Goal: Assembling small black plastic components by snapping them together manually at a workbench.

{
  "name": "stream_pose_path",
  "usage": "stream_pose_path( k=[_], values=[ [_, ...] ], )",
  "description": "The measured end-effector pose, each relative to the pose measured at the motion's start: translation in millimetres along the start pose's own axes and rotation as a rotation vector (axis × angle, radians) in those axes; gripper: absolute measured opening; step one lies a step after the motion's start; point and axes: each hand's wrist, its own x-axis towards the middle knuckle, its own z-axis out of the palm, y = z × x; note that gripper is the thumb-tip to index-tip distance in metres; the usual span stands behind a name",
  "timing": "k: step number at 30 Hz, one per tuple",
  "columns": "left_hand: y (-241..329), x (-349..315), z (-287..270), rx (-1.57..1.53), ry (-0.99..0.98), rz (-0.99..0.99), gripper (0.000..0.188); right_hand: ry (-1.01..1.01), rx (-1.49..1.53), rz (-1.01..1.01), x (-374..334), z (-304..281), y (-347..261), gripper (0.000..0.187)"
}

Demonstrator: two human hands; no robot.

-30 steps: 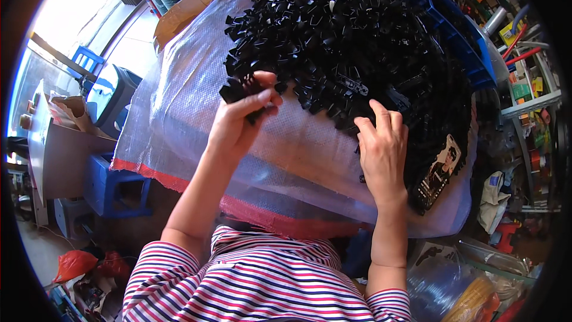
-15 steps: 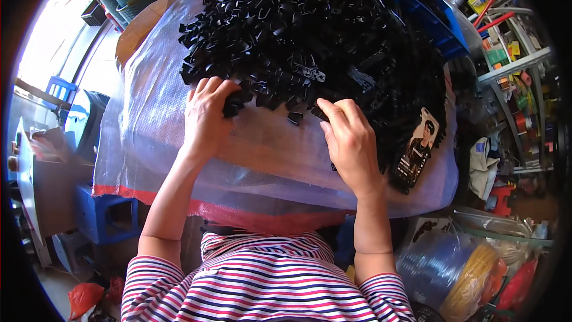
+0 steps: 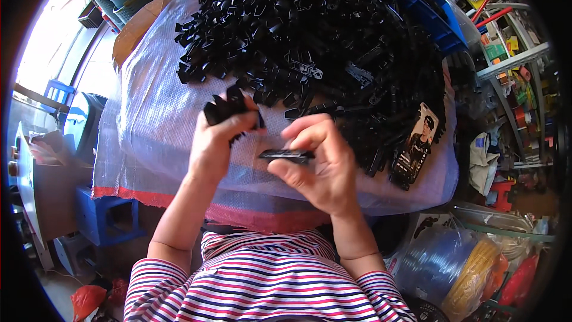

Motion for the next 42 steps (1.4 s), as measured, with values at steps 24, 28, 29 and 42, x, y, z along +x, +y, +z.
stream_pose_path(
  k=[24, 28, 29, 42],
  values=[
    [-11, -12, 16, -0.197, -0.005, -0.16, 0.02, 0.172, -0.369, -0.188, -6, 9, 10, 0.026],
    [-11, -14, 13, -0.216, -0.038, -0.164, 0.016, 0.177, -0.417, -0.006, -11, 10, 18, 0.025],
    [-10, -13, 12, -0.228, -0.025, -0.167, 0.016, 0.184, -0.393, 0.049, -11, 9, 15, 0.026],
    [-20, -16, 23, -0.281, 0.082, -0.031, 0.013, 0.131, -0.345, 0.124, -18, 17, 8, 0.02]
  ],
)
